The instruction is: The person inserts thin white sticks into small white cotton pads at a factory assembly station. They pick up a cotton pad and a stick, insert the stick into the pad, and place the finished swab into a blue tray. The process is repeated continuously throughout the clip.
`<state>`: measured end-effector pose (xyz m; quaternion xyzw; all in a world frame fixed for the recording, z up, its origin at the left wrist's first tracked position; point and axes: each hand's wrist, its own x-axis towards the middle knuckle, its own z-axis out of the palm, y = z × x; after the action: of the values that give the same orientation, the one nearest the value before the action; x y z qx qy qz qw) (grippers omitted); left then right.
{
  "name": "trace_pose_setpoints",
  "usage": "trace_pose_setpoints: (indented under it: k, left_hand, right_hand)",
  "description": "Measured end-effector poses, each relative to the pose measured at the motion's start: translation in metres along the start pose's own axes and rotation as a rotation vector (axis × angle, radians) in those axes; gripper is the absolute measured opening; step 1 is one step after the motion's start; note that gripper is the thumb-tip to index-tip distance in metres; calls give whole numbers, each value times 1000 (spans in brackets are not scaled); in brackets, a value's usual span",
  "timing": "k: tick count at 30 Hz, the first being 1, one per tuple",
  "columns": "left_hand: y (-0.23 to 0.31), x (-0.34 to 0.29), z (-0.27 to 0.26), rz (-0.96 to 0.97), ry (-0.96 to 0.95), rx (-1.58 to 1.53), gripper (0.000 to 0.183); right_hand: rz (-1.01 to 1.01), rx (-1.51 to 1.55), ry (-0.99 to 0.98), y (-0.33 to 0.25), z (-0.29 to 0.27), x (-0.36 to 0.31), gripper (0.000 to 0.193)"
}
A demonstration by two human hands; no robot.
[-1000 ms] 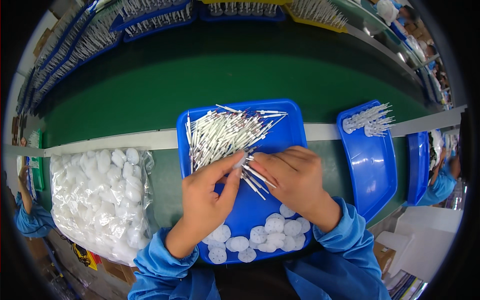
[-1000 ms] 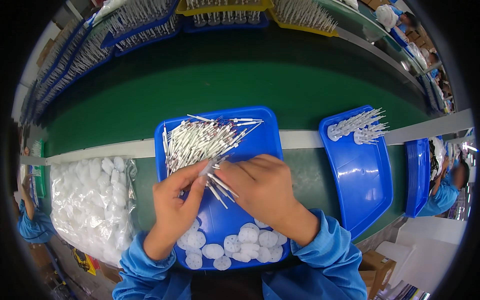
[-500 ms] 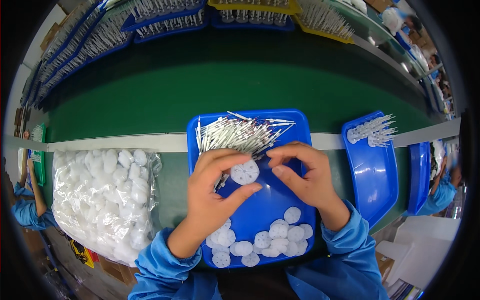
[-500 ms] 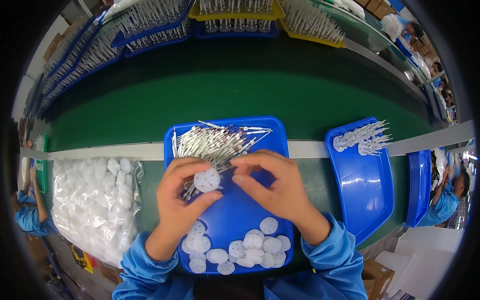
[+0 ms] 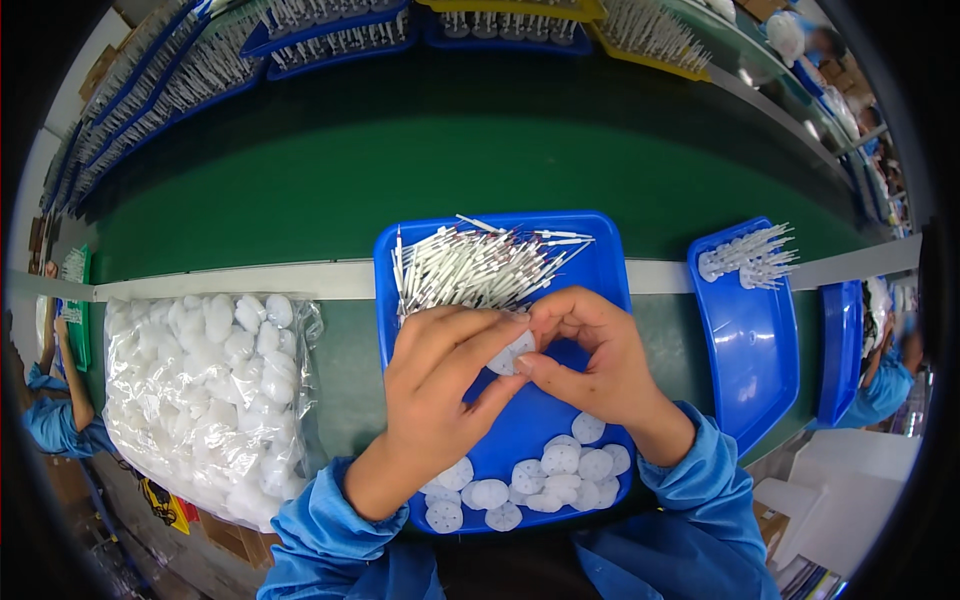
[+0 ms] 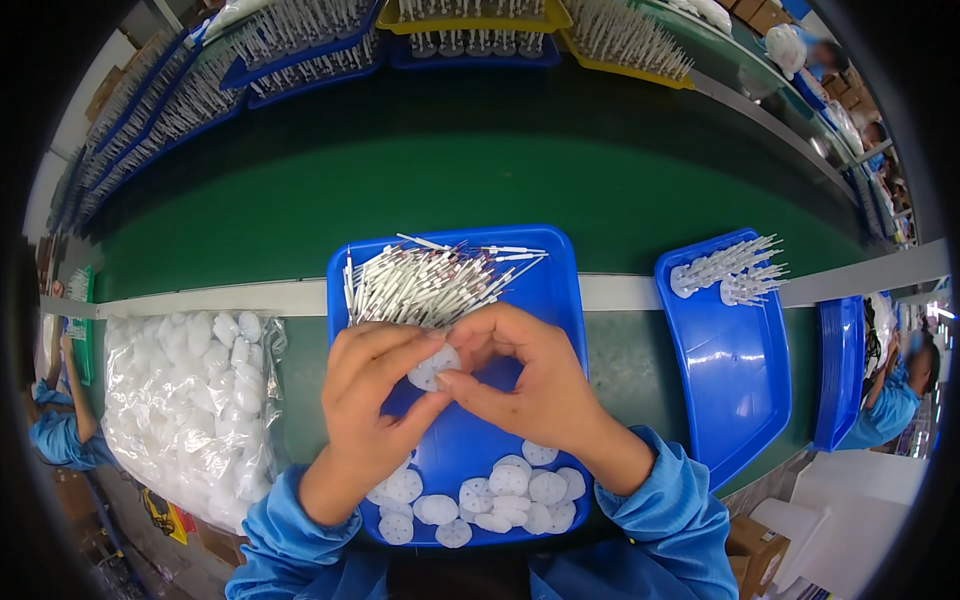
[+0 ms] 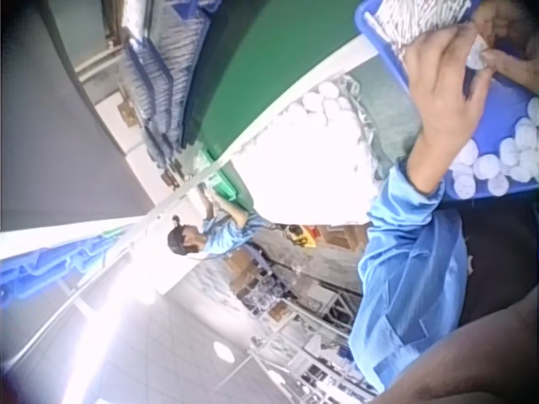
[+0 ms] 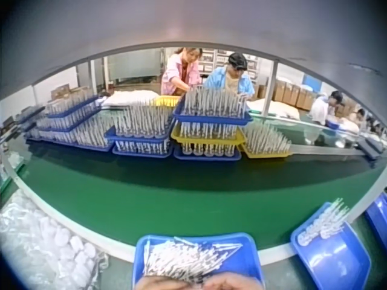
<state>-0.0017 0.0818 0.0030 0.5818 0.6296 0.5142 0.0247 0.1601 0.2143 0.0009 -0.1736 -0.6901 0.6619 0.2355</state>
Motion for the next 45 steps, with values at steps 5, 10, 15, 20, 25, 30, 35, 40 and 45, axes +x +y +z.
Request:
trace_pose_setpoints:
  k: [5, 10, 15, 20, 25, 30, 35, 40, 45]
  left_hand:
    - [0, 1, 0, -2, -4, -7, 56]
    - [0, 0, -1, 10, -4, 6, 56]
    - [1, 1, -2, -4, -7, -15, 56]
    - [2, 0, 0, 8, 10, -3, 56]
    - [0, 0, 1, 16, -28, -20, 59]
    - [5, 0, -6, -21, -134, 7, 65]
    - [26, -1, -16, -47, -218, 65, 74]
    - [18, -20, -14, -146, -515, 71, 79]
    - [11, -20, -11, -110, -411, 107, 33]
  right_hand:
    - [-12, -11, 15, 1, 0, -2, 31]
    - [-7, 4, -9, 1, -1, -3, 29]
    - [68, 219, -24, -2, -1, -3, 25]
    - [40, 164, -25, -5, 1, -2, 23]
    - [142, 188, 45, 0, -3, -4, 17]
    - [182, 150, 36, -8, -8, -8, 14]
    - [-84, -418, -31, -25, -21, -29, 15]
    - [-308, -1033, -104, -11, -20, -40, 28]
    - [-257, -912, -90, -10, -20, -41, 27]
